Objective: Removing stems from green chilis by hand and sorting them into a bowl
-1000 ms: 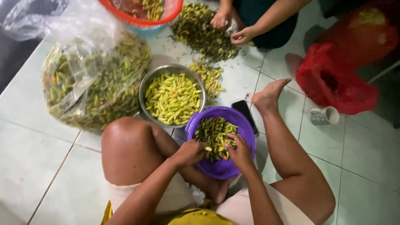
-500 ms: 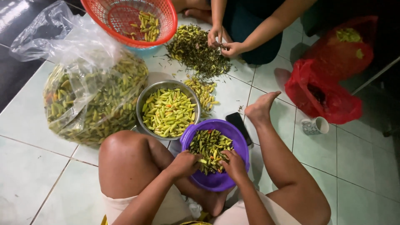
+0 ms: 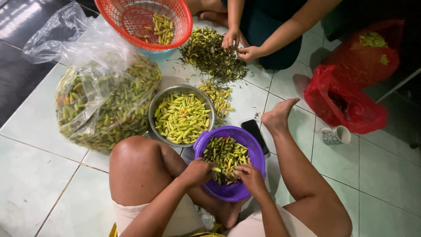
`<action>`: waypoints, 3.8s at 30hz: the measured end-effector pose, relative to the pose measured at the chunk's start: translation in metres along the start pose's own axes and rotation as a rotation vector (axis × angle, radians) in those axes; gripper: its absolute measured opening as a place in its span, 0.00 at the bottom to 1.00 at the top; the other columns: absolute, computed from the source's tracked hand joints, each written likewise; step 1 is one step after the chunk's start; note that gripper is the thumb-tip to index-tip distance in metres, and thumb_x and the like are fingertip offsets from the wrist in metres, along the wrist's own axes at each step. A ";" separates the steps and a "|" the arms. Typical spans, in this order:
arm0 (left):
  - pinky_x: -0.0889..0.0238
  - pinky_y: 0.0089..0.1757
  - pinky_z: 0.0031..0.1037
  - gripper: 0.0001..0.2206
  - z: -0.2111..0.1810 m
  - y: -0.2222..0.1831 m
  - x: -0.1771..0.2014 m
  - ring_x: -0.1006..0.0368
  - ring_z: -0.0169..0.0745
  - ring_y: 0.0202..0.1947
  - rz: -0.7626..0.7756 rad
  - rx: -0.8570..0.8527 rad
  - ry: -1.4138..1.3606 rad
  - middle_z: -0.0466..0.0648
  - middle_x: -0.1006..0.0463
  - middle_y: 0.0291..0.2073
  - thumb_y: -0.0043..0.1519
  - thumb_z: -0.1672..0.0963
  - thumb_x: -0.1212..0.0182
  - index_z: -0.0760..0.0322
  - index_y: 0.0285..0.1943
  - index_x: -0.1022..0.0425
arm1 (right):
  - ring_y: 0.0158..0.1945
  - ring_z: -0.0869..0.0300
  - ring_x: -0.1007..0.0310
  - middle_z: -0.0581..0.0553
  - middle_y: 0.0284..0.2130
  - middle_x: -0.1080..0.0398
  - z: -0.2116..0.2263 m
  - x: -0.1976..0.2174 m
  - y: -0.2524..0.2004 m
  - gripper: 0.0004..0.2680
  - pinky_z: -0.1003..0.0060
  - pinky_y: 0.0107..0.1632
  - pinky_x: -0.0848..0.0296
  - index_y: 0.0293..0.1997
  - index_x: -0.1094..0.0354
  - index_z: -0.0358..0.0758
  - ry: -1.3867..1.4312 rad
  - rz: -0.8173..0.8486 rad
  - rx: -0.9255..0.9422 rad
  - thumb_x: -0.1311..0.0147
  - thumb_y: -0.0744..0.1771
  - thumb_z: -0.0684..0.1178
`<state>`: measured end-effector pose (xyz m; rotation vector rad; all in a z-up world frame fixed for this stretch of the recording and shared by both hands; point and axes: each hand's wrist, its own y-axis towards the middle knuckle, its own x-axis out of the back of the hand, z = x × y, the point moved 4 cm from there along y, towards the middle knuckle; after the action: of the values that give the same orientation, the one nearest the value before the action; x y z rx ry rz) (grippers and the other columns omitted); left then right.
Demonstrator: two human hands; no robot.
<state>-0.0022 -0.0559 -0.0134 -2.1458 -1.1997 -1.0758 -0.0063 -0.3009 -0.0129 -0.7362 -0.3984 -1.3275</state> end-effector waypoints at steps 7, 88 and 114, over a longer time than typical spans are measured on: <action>0.34 0.42 0.44 0.10 0.004 0.001 -0.004 0.26 0.64 0.34 -0.070 -0.023 -0.020 0.57 0.19 0.31 0.57 0.56 0.42 0.59 0.45 0.22 | 0.50 0.55 0.20 0.48 0.47 0.20 -0.022 -0.005 0.002 0.10 0.63 0.55 0.25 0.48 0.21 0.39 -0.012 -0.009 0.161 0.41 0.63 0.41; 0.34 0.31 0.27 0.08 0.033 0.005 0.002 0.31 0.33 0.24 -0.192 0.186 -1.009 0.44 0.26 0.23 0.66 0.58 0.51 0.61 0.44 0.25 | 0.58 0.40 0.30 0.33 0.52 0.28 0.013 -0.022 0.065 0.14 0.45 0.63 0.35 0.68 0.35 0.40 -0.412 -0.106 0.152 0.52 0.72 0.42; 0.33 0.43 0.57 0.09 0.013 -0.004 0.029 0.25 0.79 0.40 -0.066 0.287 -0.583 0.64 0.20 0.34 0.66 0.54 0.49 0.54 0.50 0.25 | 0.51 0.44 0.23 0.37 0.51 0.28 -0.025 -0.007 0.054 0.11 0.45 0.52 0.22 0.58 0.27 0.40 -0.336 -0.006 0.042 0.45 0.69 0.46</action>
<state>0.0093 -0.0306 0.0030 -2.2603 -1.5691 -0.2608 0.0401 -0.3094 -0.0493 -0.9259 -0.6951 -1.1975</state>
